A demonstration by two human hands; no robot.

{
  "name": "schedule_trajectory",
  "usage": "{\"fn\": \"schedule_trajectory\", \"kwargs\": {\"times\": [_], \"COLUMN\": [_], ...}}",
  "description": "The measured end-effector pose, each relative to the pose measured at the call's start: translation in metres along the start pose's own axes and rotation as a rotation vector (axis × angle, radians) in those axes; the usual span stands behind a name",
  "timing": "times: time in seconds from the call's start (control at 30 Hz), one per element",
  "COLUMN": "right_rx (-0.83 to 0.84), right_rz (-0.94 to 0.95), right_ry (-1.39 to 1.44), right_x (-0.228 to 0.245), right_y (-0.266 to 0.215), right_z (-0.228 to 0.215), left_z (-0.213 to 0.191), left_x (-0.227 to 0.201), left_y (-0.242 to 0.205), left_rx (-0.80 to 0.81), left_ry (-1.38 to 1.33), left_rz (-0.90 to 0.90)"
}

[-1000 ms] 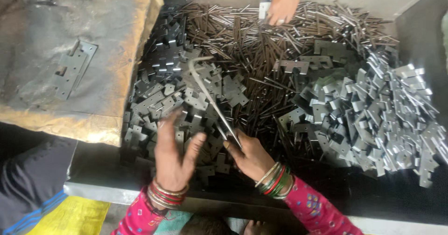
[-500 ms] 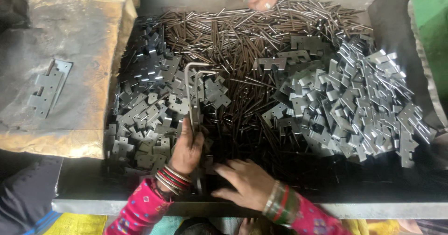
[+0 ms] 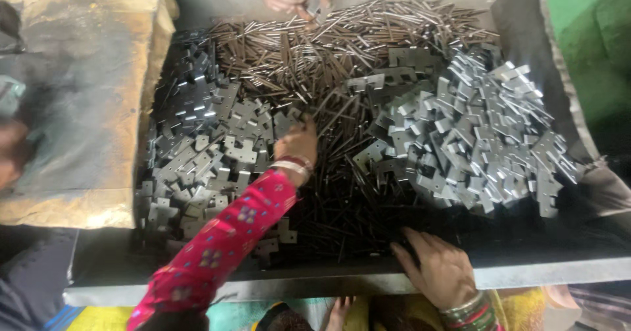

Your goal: The person sorts metal hinge plates and long pins from a mixed pile in a large metal bin. They pick up items by hand, separate the plates from the pins, and place the sorted plates into a separate pile on the left side of the bin.

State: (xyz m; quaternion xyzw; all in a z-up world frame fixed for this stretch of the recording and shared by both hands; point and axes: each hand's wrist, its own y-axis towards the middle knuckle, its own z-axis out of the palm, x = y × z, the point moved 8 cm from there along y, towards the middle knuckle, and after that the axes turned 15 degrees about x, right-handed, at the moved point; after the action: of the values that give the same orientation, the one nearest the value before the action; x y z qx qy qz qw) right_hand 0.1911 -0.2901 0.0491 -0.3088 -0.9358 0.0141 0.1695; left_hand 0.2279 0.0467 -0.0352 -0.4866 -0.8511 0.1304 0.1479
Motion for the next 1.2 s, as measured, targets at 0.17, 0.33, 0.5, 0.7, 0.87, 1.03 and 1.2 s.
{"fn": "schedule_trajectory", "kwargs": {"times": [0.17,0.33,0.5,0.7,0.87,1.03,1.2], "right_rx": [0.011,-0.006,-0.053,-0.135,-0.367,-0.098,0.004], "right_rz": [0.033,-0.01,-0.025,-0.011,-0.026,0.241,0.014], "right_ry": [-0.033,0.017,0.059,0.065,0.054,0.026,-0.122], "right_x": [-0.002,0.0,0.005,0.007,0.013,-0.032,-0.015], "right_y": [0.001,-0.003,-0.006,-0.009,-0.015,-0.015,0.002], "right_z": [-0.005,-0.013,-0.021,-0.025,-0.035,-0.012,0.018], "left_z": [0.044,0.033,0.021,-0.009,-0.048,-0.025,0.011], "left_x": [0.031,0.058,0.078,0.077,-0.021,-0.113,-0.177], "left_y": [-0.061,-0.136,-0.218,-0.24,-0.227,-0.173,-0.152], "left_rx": [0.143,0.33,0.595,0.581,0.109,0.122,0.065], "left_ry": [0.085,0.032,0.22,0.225,0.251,0.176,0.218], "left_rz": [0.063,0.016,0.019,0.044,0.523,0.713,0.746]}}
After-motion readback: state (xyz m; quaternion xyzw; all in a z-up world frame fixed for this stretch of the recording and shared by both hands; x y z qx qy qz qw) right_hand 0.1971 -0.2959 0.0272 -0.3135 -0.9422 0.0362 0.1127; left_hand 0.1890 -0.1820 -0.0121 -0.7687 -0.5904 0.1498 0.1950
